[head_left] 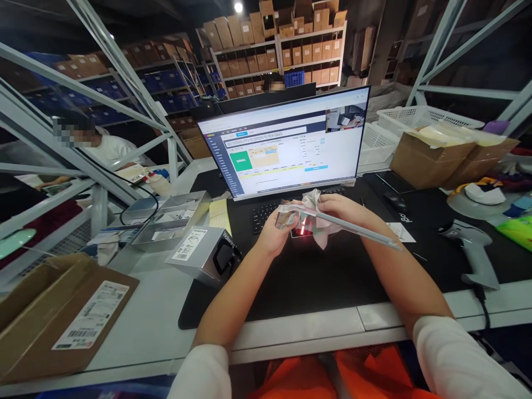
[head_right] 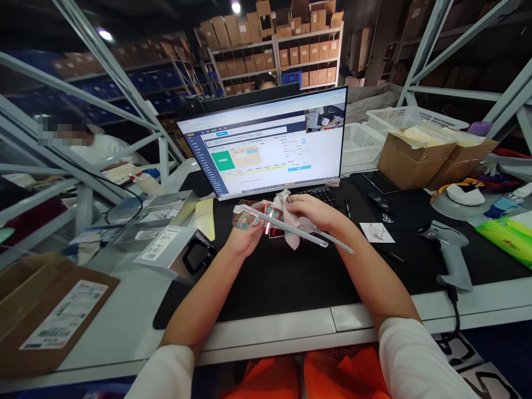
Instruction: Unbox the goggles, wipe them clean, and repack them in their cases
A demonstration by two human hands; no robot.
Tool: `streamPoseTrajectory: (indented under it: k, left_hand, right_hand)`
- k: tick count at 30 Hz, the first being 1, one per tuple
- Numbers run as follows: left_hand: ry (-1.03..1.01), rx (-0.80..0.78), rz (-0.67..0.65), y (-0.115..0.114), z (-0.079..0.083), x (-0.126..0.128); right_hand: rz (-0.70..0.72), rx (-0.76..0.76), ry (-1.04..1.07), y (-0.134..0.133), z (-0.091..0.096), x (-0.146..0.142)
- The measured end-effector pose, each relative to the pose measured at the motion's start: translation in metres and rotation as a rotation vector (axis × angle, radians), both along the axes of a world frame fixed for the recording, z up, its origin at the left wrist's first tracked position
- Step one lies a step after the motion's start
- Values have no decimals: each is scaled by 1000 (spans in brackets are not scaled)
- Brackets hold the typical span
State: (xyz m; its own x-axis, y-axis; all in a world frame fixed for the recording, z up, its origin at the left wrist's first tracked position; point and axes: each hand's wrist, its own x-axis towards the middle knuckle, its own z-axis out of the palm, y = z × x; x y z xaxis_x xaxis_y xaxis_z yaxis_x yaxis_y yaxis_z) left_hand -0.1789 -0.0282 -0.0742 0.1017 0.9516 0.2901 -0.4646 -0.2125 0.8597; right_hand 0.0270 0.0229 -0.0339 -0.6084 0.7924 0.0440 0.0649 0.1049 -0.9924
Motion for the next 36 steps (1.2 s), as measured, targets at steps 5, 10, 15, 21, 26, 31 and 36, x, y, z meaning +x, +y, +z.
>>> streamPoseTrajectory:
  k: [5,10,15,21,26,31,36]
  left_hand:
    - [-3,23,50,-1,2,1]
    - [103,133,-10,-2,0,1]
    - [147,29,-124,-5,-5,9]
    - [118,167,0,-6,3,0]
    - [15,50,1,-4,3,3]
    - [-15,-119,-87,-4,0,13]
    - [-20,-58,-56,-3,-3,10]
  right_hand:
    - [76,3,-21,-6,5,3]
    - [243,111,-169,-9,5,3]
    - [256,167,-183,-13,4,-6]
    - [342,82,-248,-19,19,2]
    - [317,-16,-250,-19,20,3]
    - [129,-186,100,-15,5,-10]
    - [237,-139,-42,-13,5,-4]
